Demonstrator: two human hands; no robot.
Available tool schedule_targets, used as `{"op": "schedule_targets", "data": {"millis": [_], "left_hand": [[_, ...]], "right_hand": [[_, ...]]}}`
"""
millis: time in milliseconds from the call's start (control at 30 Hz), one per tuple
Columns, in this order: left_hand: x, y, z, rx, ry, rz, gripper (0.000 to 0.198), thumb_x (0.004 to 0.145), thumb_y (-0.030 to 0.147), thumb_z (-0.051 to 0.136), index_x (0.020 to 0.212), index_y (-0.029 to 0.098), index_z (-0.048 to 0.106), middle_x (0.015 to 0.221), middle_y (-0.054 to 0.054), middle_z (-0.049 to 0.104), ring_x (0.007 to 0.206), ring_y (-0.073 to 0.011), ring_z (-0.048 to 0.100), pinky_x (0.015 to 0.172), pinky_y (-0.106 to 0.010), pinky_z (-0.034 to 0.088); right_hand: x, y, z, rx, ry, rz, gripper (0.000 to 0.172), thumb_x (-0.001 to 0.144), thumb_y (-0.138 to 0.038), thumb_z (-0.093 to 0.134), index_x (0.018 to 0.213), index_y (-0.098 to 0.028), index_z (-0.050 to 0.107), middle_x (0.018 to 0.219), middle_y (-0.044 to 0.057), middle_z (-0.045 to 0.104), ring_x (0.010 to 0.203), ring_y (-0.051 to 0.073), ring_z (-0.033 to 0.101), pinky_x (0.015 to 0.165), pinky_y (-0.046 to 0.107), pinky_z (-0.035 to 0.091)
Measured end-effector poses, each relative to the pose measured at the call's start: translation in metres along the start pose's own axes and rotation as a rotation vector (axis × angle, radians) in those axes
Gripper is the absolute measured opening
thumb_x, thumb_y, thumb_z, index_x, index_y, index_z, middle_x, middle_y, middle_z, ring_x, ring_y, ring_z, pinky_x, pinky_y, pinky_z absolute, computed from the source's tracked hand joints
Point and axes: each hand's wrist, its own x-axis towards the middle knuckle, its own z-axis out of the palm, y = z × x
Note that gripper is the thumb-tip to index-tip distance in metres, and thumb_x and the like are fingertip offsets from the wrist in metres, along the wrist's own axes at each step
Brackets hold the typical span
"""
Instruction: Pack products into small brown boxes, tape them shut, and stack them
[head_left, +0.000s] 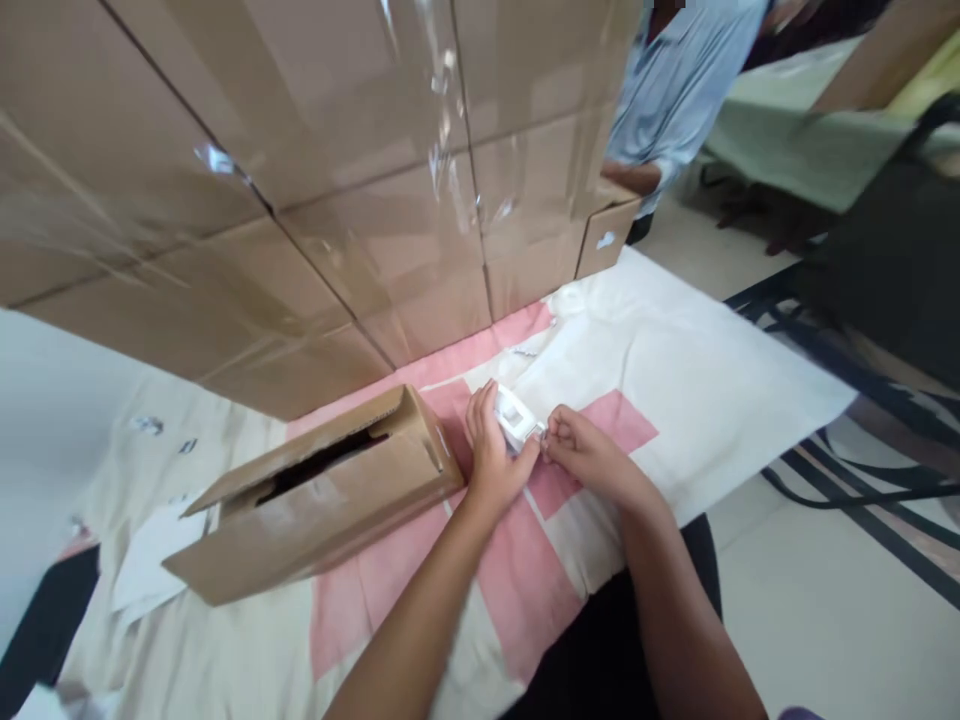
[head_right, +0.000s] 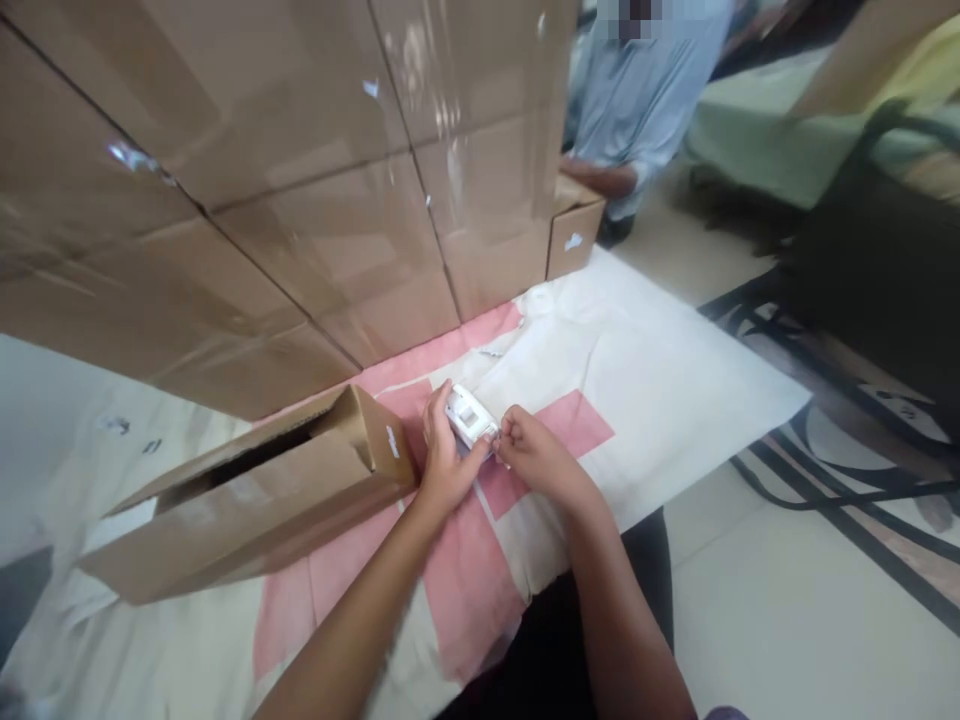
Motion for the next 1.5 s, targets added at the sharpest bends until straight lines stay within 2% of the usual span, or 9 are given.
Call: {"op": "schedule_targets", "data": {"millis": [167, 367, 500, 633, 833, 933, 1167, 1333, 1500], "left_hand": [[-0.002, -0.004, 0.002, -0.005, 0.005, -0.016, 0.079, 0.086, 0.031, 0.063, 0.155, 0.021, 0.025, 0.154, -0.018, 0.037, 0.146, -0.0326, 0.033, 0.12, -0.055, 0.027], [-0.001, -0.005, 0.007, -0.002, 0.032, -0.027, 0.075, 0.085, 0.031, 0.059, 0.153, 0.019, 0.03, 0.152, -0.019, 0.04, 0.146, -0.0326, 0.034, 0.121, -0.054, 0.028], [-0.003, -0.01, 0.012, 0.039, 0.033, -0.042, 0.07, 0.087, 0.031, 0.055, 0.152, 0.019, 0.031, 0.156, -0.018, 0.037, 0.15, -0.0311, 0.03, 0.123, -0.051, 0.026], [-0.003, -0.016, 0.017, 0.072, 0.033, -0.052, 0.072, 0.091, 0.034, 0.054, 0.155, 0.02, 0.024, 0.161, -0.019, 0.03, 0.154, -0.0309, 0.024, 0.124, -0.053, 0.025], [-0.002, -0.015, 0.021, 0.132, 0.055, -0.063, 0.072, 0.09, 0.035, 0.057, 0.154, 0.02, 0.027, 0.159, -0.02, 0.034, 0.153, -0.0318, 0.028, 0.123, -0.054, 0.028], [-0.003, -0.015, 0.021, 0.155, 0.074, -0.056, 0.07, 0.091, 0.035, 0.056, 0.153, 0.02, 0.028, 0.159, -0.019, 0.036, 0.152, -0.0316, 0.03, 0.123, -0.053, 0.029], [-0.003, -0.015, 0.017, 0.158, 0.031, -0.082, 0.073, 0.089, 0.036, 0.058, 0.153, 0.019, 0.028, 0.159, -0.02, 0.035, 0.152, -0.0318, 0.03, 0.123, -0.05, 0.032], [-0.002, -0.015, 0.017, 0.11, 0.034, -0.084, 0.072, 0.089, 0.033, 0.057, 0.153, 0.02, 0.027, 0.159, -0.021, 0.034, 0.151, -0.0317, 0.032, 0.123, -0.051, 0.031], [-0.002, -0.012, 0.016, 0.056, 0.051, -0.084, 0.069, 0.09, 0.038, 0.058, 0.151, 0.02, 0.032, 0.158, -0.02, 0.034, 0.152, -0.0313, 0.031, 0.123, -0.05, 0.03]], "right_hand": [[0.005, 0.003, -0.004, 0.044, -0.035, 0.051, 0.036, 0.084, -0.044, 0.069, 0.089, -0.024, 0.039, 0.067, -0.009, 0.059, 0.043, 0.005, 0.043, 0.039, 0.017, 0.032], [0.009, 0.01, -0.011, 0.101, -0.065, 0.034, 0.043, 0.077, -0.045, 0.073, 0.088, -0.025, 0.037, 0.064, -0.011, 0.061, 0.034, 0.004, 0.041, 0.035, 0.017, 0.035], [0.006, 0.009, -0.007, 0.045, -0.042, 0.03, 0.033, 0.081, -0.037, 0.066, 0.088, -0.025, 0.037, 0.066, -0.01, 0.06, 0.037, 0.005, 0.04, 0.035, 0.017, 0.035], [0.002, 0.005, -0.003, -0.039, 0.016, 0.01, 0.021, 0.085, -0.029, 0.06, 0.086, -0.024, 0.039, 0.066, -0.008, 0.057, 0.047, 0.007, 0.041, 0.04, 0.017, 0.029], [0.003, 0.008, -0.001, 0.019, 0.022, -0.08, 0.018, 0.083, -0.022, 0.058, 0.083, -0.023, 0.04, 0.064, -0.007, 0.051, 0.06, 0.011, 0.047, 0.058, 0.023, 0.034], [0.007, 0.017, -0.001, 0.034, -0.003, -0.099, 0.017, 0.083, -0.021, 0.057, 0.084, -0.024, 0.04, 0.064, -0.007, 0.048, 0.06, 0.012, 0.045, 0.061, 0.024, 0.033], [0.007, 0.032, -0.008, -0.233, 0.066, -0.127, 0.015, 0.079, -0.011, 0.052, 0.082, -0.023, 0.043, 0.07, -0.005, 0.045, 0.068, 0.014, 0.044, 0.062, 0.025, 0.03], [0.002, 0.027, -0.009, -0.076, -0.034, -0.112, 0.014, 0.08, -0.015, 0.053, 0.085, -0.023, 0.043, 0.069, -0.006, 0.042, 0.064, 0.012, 0.042, 0.062, 0.025, 0.031], [0.001, 0.015, -0.006, 0.051, 0.037, -0.137, 0.023, 0.085, -0.026, 0.06, 0.082, -0.024, 0.037, 0.064, -0.009, 0.036, 0.059, 0.011, 0.035, 0.059, 0.025, 0.026]]}}
